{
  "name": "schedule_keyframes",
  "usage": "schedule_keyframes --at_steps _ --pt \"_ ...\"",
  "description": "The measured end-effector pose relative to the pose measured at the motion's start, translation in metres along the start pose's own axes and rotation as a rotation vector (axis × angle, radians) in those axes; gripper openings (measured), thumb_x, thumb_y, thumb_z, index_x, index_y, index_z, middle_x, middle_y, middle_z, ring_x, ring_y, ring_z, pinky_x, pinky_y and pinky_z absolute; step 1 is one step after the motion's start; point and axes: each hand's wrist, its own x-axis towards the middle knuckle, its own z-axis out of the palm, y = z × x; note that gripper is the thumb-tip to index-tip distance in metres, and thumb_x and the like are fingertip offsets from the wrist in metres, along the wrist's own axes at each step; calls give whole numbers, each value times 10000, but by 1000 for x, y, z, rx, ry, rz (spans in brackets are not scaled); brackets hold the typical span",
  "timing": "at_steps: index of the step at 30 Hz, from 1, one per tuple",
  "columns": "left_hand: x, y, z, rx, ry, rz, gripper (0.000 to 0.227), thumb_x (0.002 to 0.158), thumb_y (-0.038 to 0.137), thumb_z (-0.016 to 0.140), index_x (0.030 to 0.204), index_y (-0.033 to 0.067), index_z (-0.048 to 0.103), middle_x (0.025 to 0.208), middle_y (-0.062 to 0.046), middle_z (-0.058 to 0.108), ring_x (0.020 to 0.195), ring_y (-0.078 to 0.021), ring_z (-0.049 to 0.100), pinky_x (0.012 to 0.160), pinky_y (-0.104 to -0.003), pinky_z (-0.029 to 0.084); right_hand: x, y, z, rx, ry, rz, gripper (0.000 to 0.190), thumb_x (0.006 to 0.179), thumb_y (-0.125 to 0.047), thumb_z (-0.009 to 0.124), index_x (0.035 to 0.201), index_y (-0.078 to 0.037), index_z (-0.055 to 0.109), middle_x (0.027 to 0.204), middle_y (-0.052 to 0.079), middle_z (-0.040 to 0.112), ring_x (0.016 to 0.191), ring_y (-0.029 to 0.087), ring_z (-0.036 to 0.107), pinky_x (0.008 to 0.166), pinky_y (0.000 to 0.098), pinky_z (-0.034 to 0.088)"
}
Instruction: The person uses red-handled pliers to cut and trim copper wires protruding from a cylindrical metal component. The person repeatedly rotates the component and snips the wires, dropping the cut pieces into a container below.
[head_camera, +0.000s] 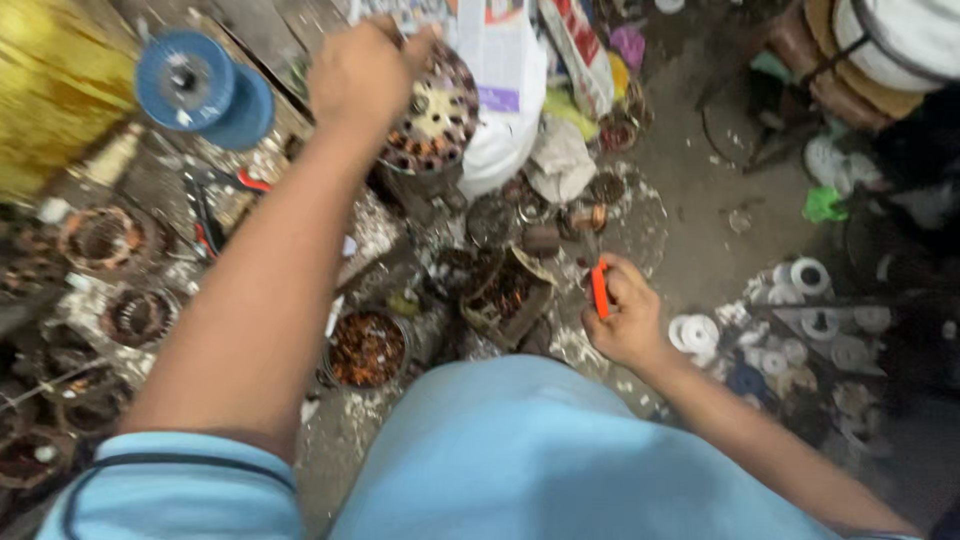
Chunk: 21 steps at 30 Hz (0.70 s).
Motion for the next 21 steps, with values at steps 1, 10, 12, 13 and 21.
schedule_keyframes --at_steps 1,10,12,13,21 --pt "-2 -4 4 4 38 28 518 920 621 670 997 116 759 981 -235 719 954 -432 681 825 -544 519 -23 16 5 -101 27 -66 396 719 76 692 1043 -99 548 1239 198 601 1003 409 678 870 384 557" --pt "-9 -15 6 -148 156 -98 503 895 607 688 1021 123 746 987 -195 727 951 -423 678 806 -520 521 -133 190 80 -599 -1075 538 293 843 -201 572 1010 -17 728 1103 216 693 1041 398 653 949 464 504" --pt "-6 -17 1 -58 141 -46 521 931 621 671 1062 121 745 996 -218 719 956 -448 662 815 -541 499 -113 196 80 -493 -1018 552 333 890 -260 564 992 -6 754 1073 236 690 1047 402 651 930 467 521" --pt "-2 -18 -1 -12 139 -21 531 950 628 663 1082 120 744 1000 -229 714 958 -460 654 819 -552 488 -98 190 74 -355 -905 452 350 783 -172 603 1067 -21 741 1043 235 694 1016 386 663 918 457 523" --pt "15 -7 6 50 20 217 498 982 589 569 1038 138 772 977 -232 721 958 -446 671 850 -552 494 50 0 13 1090 -661 527 736 720 176 502 1427 -27 530 1403 56 605 1243 171 599 1110 351 477"
